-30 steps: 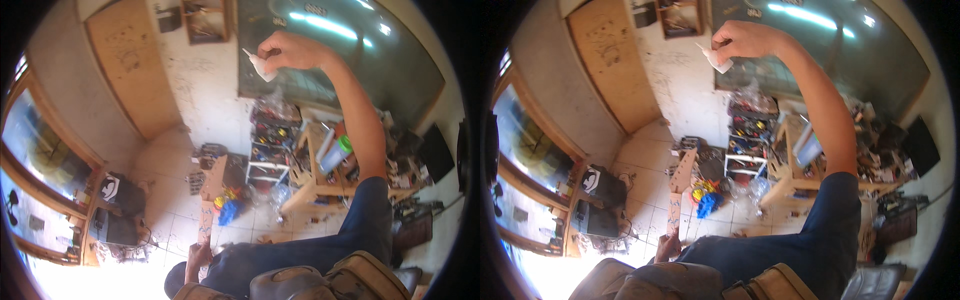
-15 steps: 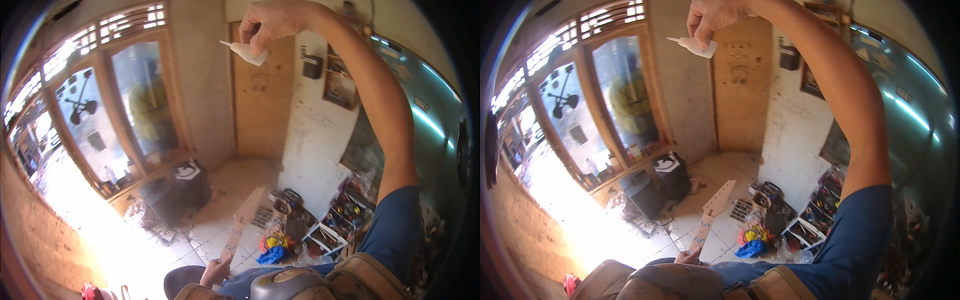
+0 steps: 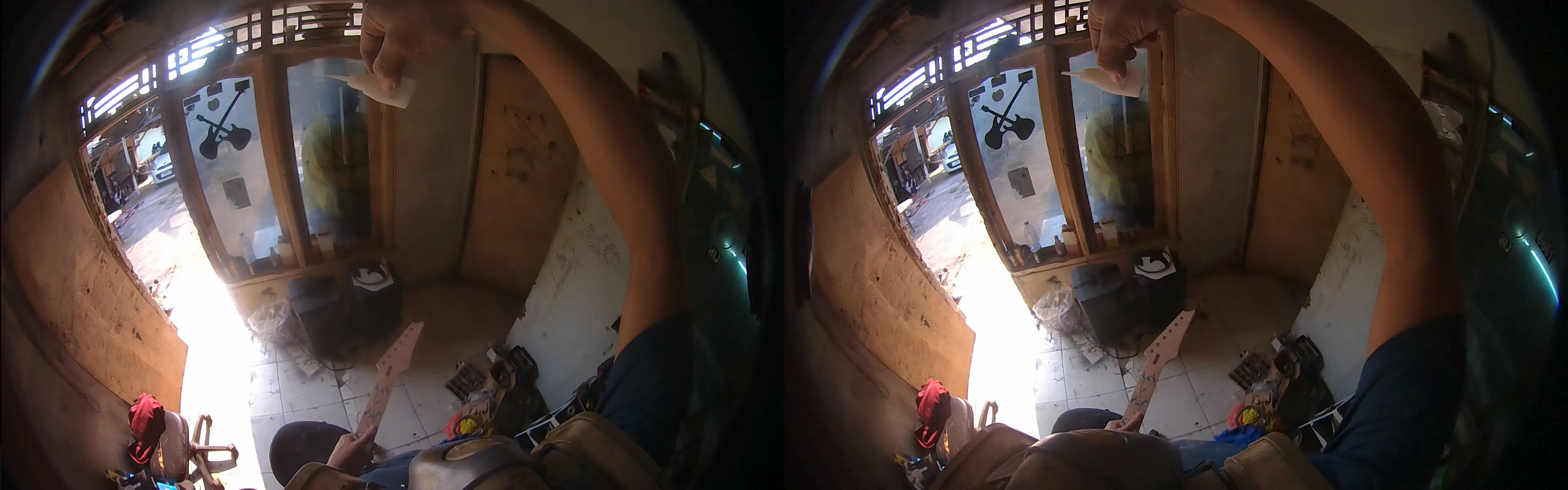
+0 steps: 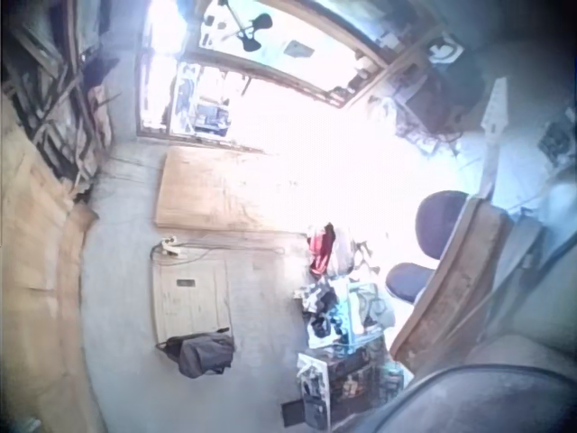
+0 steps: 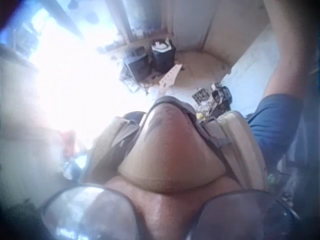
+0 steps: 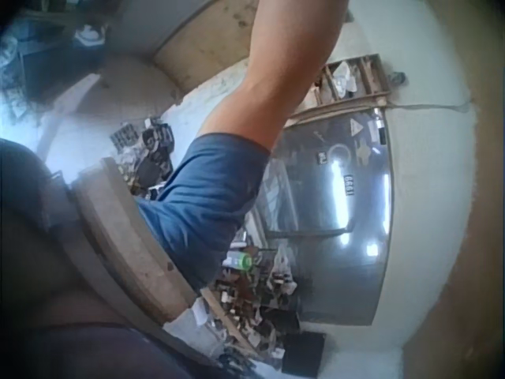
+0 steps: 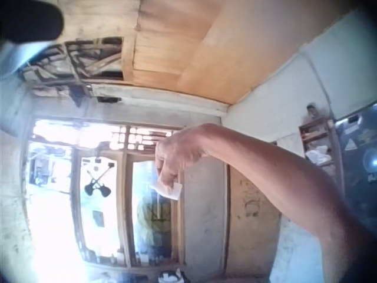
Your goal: The person sands the back and headstock of a wooden guitar neck using a stationary belt sander. They then walk through a workshop, pick up a small bottle, apply drops of liquid to the guitar neck, and spread the liquid with their finger.
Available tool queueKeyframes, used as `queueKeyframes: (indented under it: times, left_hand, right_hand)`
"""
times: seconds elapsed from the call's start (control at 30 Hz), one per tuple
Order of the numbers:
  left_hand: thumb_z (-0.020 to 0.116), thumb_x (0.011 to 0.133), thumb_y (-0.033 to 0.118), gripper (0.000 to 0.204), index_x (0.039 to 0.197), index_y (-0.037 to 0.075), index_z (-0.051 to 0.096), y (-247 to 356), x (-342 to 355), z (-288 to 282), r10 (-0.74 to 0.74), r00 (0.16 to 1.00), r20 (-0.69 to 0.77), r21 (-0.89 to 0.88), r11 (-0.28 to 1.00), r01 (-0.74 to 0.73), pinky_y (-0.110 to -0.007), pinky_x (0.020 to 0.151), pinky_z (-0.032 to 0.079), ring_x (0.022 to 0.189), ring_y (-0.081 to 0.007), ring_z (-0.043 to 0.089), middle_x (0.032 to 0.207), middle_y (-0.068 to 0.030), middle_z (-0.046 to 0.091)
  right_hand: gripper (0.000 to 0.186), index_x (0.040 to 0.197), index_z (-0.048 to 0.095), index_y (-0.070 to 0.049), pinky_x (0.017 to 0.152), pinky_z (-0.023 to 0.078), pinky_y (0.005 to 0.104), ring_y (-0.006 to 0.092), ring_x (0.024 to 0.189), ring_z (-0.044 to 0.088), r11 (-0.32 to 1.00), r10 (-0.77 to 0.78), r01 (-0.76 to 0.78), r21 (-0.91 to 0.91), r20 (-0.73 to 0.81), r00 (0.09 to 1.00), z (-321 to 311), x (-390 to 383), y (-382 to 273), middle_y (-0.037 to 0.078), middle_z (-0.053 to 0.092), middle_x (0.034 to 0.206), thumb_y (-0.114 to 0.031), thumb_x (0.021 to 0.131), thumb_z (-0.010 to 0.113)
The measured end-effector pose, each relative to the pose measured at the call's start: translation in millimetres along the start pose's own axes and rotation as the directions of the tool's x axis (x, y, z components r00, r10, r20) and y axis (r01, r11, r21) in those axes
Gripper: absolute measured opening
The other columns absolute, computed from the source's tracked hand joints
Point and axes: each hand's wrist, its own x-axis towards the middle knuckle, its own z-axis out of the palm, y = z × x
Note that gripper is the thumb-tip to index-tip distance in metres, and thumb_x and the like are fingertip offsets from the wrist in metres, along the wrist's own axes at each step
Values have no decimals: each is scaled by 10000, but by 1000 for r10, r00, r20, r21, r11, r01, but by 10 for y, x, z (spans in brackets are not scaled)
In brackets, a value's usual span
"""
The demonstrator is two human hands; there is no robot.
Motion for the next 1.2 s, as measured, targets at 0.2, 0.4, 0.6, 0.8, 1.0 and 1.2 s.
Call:
queueKeyframes:
  times: [0.2,0.4,0.6,0.8,1.0,1.2]
  left_hand:
    - [693,942,517,559,956,-40,650,17,1042,291,659,611,439,513,374,-773,-332,485,469,518,-171,583,647,-46,609]
    - [701,946,533,523,850,23,635,328,750,621,173,974,149,289,934,-210,-313,457,389,489,-136,506,580,-9,502]
    - [661,958,574,611,799,-16,637,472,1157,1012,-76,912,404,433,893,-118,-329,469,429,512,-139,541,575,-40,553]
    - [663,960,561,604,911,-40,708,624,911,1530,-151,842,518,592,773,-226,-334,474,448,512,-146,566,568,-39,563]
    - [650,923,648,687,819,-30,665,771,480,1741,-206,787,582,689,638,-343,-318,482,501,507,-179,642,585,-82,618]
    - [642,927,665,674,980,-5,697,621,296,1748,-230,725,649,635,689,-349,-300,467,482,521,-161,634,584,-65,608]
  right_hand:
    - [318,892,764,-72,686,524,329,149,764,668,960,182,-180,213,8,983,595,-595,626,35,709,800,-364,766,754]
    - [327,867,710,-69,693,505,401,220,770,664,767,335,-97,634,-266,904,2631,-1909,99,78,694,792,-389,800,685]
    - [239,959,713,-39,647,533,300,122,739,709,94,855,-177,980,11,519,4169,-3610,-826,58,734,803,-265,897,670]
    - [245,1109,706,30,661,574,250,116,781,724,-140,968,-448,883,217,126,4216,-4854,-1520,89,749,909,-147,939,712]
    - [204,1031,738,-3,619,503,270,108,684,644,-19,993,-641,767,87,74,3918,-5050,-2003,73,728,834,-142,883,759]
    - [208,1022,737,-12,597,475,284,129,639,595,40,990,-725,688,72,123,3864,-5122,-2112,62,712,817,-134,857,775]
